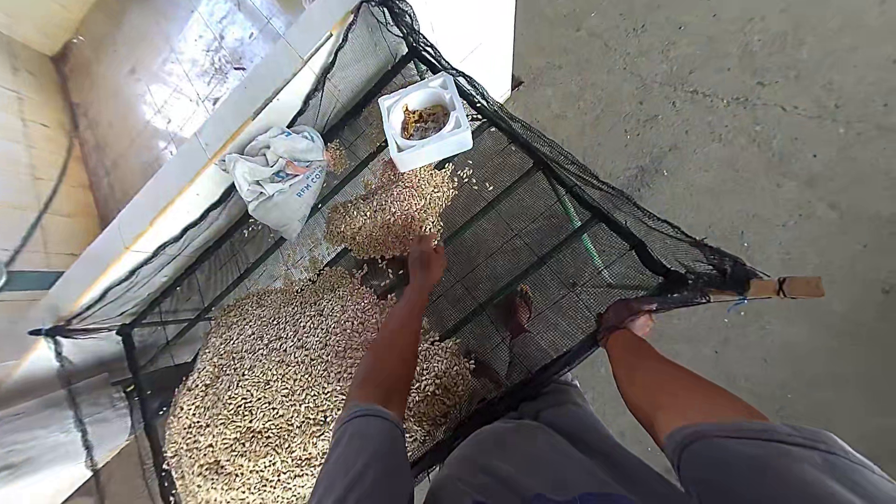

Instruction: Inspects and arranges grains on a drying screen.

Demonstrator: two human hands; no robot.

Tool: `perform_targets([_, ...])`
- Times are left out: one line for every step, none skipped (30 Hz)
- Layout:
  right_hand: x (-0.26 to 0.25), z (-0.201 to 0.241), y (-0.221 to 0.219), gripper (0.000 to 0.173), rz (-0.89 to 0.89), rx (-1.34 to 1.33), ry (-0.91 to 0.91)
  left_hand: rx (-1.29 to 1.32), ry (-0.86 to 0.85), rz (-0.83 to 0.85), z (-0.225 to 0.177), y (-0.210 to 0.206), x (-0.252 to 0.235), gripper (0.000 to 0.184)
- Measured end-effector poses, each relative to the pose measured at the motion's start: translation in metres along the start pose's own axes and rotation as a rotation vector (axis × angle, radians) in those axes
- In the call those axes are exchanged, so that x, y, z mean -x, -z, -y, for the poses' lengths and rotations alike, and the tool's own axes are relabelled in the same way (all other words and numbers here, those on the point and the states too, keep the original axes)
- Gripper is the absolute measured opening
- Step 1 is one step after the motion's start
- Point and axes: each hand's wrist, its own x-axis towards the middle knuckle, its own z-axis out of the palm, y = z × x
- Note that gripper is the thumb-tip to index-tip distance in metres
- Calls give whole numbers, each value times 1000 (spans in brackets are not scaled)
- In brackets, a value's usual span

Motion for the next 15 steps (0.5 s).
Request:
perform_targets([0,0,-1,48,1,20,5,-108,-101,17,-4,-14,8,42])
perform_targets([-1,-1,-3,48,0,45,8,-179,-175,45,-9,-26,13,47])
perform_targets([-2,-2,-4,49,4,99,16,-226,-222,76,-15,-36,16,52])
perform_targets([-3,-1,-3,49,20,210,34,-263,-256,98,-20,-44,15,56])
perform_targets([-2,1,-1,48,45,364,63,-310,-276,122,-26,-49,12,59])
perform_targets([0,2,0,48,63,482,83,-367,-286,150,-30,-51,7,61])
perform_targets([1,4,1,47,75,554,94,-407,-291,172,-33,-50,1,61])
perform_targets([2,5,1,47,78,580,96,-425,-295,182,-34,-47,-5,61])
perform_targets([0,4,0,47,73,560,88,-434,-298,176,-31,-44,-11,60])
perform_targets([-2,2,-2,48,57,484,74,-441,-302,161,-24,-42,-16,60])
perform_targets([-5,-1,-4,50,41,410,63,-442,-302,145,-13,-40,-19,61])
perform_targets([-7,-3,-5,51,33,372,59,-430,-296,113,-1,-39,-19,64])
perform_targets([-9,-5,-6,51,34,377,64,-426,-280,66,12,-38,-18,67])
perform_targets([-9,-5,-7,50,32,350,60,-427,-255,25,25,-37,-15,70])
perform_targets([-7,-4,-6,49,29,310,51,-432,-221,18,36,-33,-11,72])
